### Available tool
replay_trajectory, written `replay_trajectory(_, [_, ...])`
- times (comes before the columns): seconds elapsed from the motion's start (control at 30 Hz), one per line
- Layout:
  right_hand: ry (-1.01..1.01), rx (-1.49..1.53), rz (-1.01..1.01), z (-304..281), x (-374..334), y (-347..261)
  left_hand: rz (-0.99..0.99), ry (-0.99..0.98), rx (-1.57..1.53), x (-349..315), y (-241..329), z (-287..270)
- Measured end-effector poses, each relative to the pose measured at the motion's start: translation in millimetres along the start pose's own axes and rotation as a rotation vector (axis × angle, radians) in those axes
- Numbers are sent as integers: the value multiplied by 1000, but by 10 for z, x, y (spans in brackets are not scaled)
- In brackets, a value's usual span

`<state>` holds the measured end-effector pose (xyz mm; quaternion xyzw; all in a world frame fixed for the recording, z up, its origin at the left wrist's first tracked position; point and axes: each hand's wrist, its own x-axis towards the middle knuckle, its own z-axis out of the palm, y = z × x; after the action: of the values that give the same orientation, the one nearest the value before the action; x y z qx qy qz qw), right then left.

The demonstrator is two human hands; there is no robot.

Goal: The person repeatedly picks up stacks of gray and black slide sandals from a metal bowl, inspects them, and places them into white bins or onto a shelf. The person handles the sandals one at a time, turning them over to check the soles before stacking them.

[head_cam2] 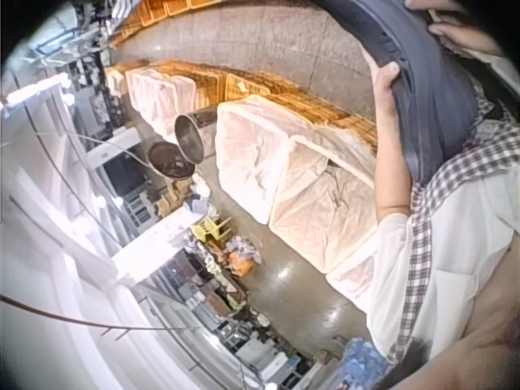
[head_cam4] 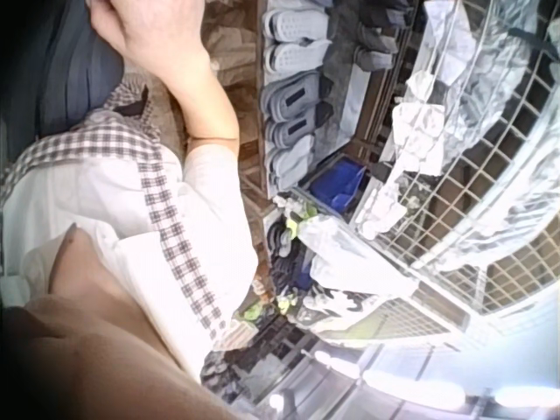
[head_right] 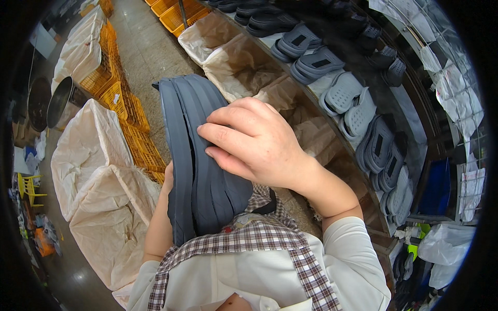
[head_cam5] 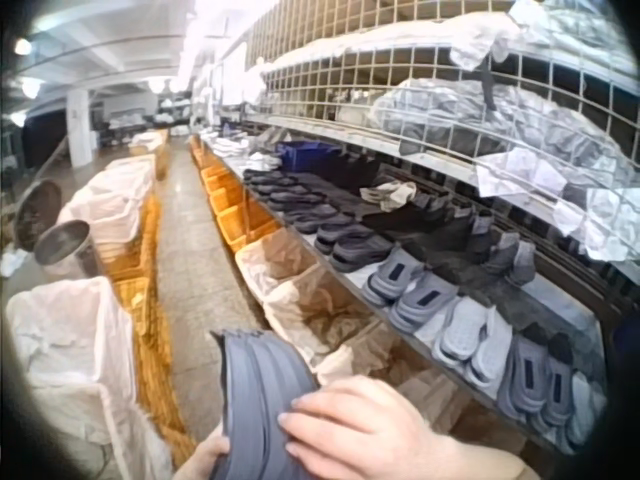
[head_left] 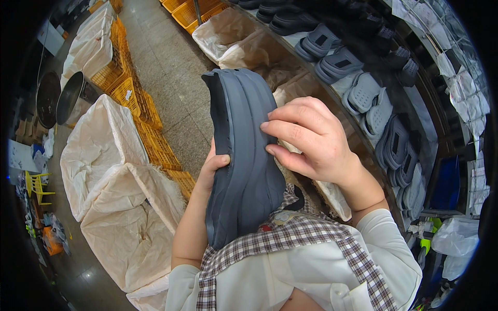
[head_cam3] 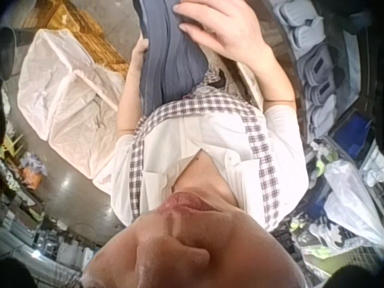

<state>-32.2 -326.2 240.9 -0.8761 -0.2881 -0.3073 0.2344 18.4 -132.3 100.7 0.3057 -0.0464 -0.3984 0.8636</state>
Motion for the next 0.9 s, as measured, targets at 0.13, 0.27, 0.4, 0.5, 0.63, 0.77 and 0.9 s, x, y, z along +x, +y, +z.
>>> replay_trajectory(0.13, [-5,6,0,-46,-12,10,2,3,24,6,-12,69])
replay_trajectory(0.27, [-41,-7,30,-95,-44,22,-2,-20,21,5,-47,79])
replay_trajectory(0.4, [-30,65,111,-61,-171,101,-15,16,31,49,-131,-48])
replay_trajectory(0.5, [93,292,290,128,-381,53,-13,29,-9,128,-189,-206])
replay_trajectory(0.63, [-91,497,627,439,-789,-222,44,49,42,268,-243,-309])
replay_trajectory(0.77, [-39,613,977,926,-989,-272,113,388,298,429,-414,-204])
replay_trajectory(0.9, [180,1107,1215,943,-1068,-27,149,421,320,466,-556,-176])
